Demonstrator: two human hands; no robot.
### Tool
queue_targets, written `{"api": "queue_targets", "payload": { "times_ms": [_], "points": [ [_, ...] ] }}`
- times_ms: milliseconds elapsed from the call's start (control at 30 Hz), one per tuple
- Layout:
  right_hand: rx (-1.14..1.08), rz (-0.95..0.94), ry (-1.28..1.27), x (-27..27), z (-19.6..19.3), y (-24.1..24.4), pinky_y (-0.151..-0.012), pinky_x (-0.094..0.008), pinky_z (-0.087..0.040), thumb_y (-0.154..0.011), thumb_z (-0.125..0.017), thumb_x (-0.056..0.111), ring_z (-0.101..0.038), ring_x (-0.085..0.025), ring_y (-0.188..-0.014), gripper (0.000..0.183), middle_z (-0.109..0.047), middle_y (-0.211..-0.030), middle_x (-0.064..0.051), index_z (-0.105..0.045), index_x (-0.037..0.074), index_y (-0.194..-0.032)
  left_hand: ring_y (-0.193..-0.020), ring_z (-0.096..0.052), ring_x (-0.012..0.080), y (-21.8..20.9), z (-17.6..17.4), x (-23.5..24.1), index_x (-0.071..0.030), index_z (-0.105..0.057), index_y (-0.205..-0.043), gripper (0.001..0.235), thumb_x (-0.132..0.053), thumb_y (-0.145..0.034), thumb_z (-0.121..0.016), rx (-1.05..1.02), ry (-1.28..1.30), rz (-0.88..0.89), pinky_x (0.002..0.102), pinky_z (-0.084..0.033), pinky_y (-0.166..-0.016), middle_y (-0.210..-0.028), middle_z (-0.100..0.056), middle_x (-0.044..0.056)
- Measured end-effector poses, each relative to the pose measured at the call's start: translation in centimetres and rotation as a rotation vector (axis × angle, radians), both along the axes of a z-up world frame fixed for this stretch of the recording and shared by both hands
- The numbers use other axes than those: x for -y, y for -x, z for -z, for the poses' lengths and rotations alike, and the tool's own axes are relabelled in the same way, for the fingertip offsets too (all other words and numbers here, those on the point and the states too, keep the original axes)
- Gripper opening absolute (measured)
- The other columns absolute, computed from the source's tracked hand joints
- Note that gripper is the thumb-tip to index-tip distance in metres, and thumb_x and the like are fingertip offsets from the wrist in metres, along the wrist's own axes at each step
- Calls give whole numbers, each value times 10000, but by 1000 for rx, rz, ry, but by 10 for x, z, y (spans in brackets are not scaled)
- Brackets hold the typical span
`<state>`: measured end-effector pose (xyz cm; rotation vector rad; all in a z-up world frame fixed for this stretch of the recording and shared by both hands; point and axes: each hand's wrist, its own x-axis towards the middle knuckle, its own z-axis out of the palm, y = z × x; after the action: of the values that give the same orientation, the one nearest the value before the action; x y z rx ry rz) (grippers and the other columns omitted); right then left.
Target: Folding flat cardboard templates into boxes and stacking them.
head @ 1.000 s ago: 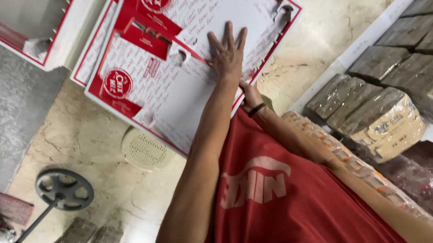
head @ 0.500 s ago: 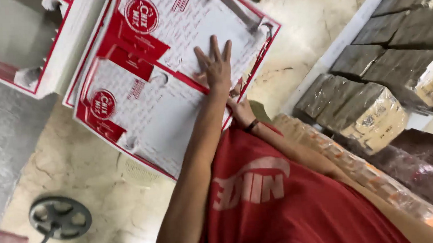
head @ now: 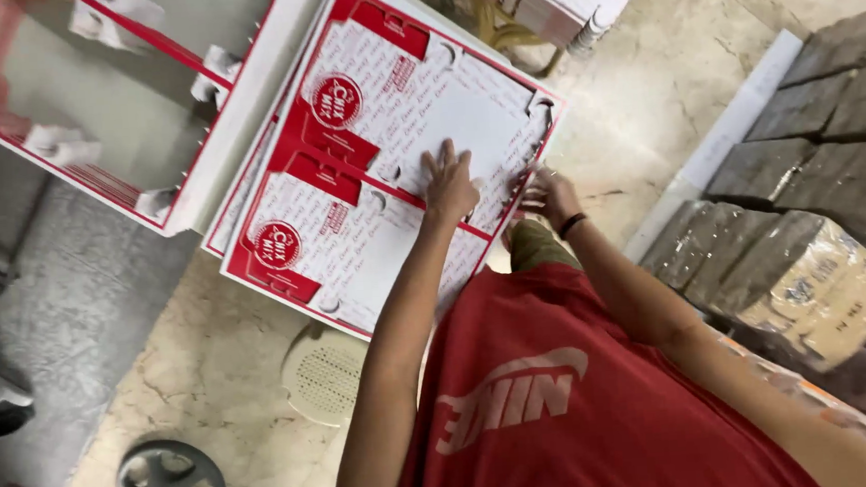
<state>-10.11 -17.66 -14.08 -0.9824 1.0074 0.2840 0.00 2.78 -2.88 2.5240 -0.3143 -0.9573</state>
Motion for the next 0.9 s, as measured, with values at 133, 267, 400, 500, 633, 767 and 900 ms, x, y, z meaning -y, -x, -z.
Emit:
{"api": "queue_targets", "payload": {
  "times_ms": [133,267,400,500,633,767,900],
  "points": [
    [44,-14,-5,61,-16,-61,-812,-522,-649,-998,-642,532,-742,-280,-854,416,-730,-944,-27,-629,134,-1120,-1504,-101,595,5,7,12,-195,-403,-1580,686,-274,-943,-646,-70,21,-35,835,-325,-1037,-1697,-188,162],
    [88,-84,-94,87,-40,-101,-756,-414,-605,-1007,-573,531,-735,-233,-819,340,-730,-887,31,-662,208,-1062,-1467,-321,520,13,-28,52,-153,-393,-1578,737,-407,-945,-673,-91,241,-91,747,-373,-1078,-1565,-437,184],
    [300,-313,75,75,-73,-114,-746,-404,-630,-999,-702,331,-724,-267,-836,326,-694,-975,-91,-687,165,-1280,-1433,-396,531,0,-84,102,37,-278,-1593,971,-308,-818,-751,-83,578,-285,612,-357,-1186,-1553,-411,338],
    [612,-568,507,62,-136,-106,-1040,-487,-493,-1039,-595,66,-652,-365,-1190,338,-686,-1246,-262,-636,-17,-1364,-1332,-531,474,-19,-54,92,-3,-131,-1651,1166,-628,-867,-727,-331,817,-679,502,-534,-979,-1516,-446,357],
    [845,-808,565,58,-128,-94,-760,-491,-587,-1037,-577,95,-747,-342,-805,256,-740,-920,-228,-618,-83,-1216,-1270,-590,473,-42,-108,106,10,-322,-1577,893,-496,-948,-703,-183,774,-938,479,-542,-974,-1403,-567,339],
    [1291,-1151,466,56,-223,-97,-670,-493,-606,-850,-786,216,-736,-415,-818,355,-724,-1031,-230,-699,-26,-1095,-695,-743,261,-55,-58,72,-69,-459,-1378,515,-295,-959,-654,-84,864,-1389,357,-518,-548,-754,-665,134],
    [959,-975,401,81,-206,-107,-919,-587,-519,-902,-672,463,-638,-470,-1131,665,-625,-1228,-288,-614,1,-1377,-381,-538,178,-34,-45,9,-115,-664,-1181,250,-212,-952,-635,-6,977,-1610,478,-667,-457,-538,-404,6]
  ]
}}
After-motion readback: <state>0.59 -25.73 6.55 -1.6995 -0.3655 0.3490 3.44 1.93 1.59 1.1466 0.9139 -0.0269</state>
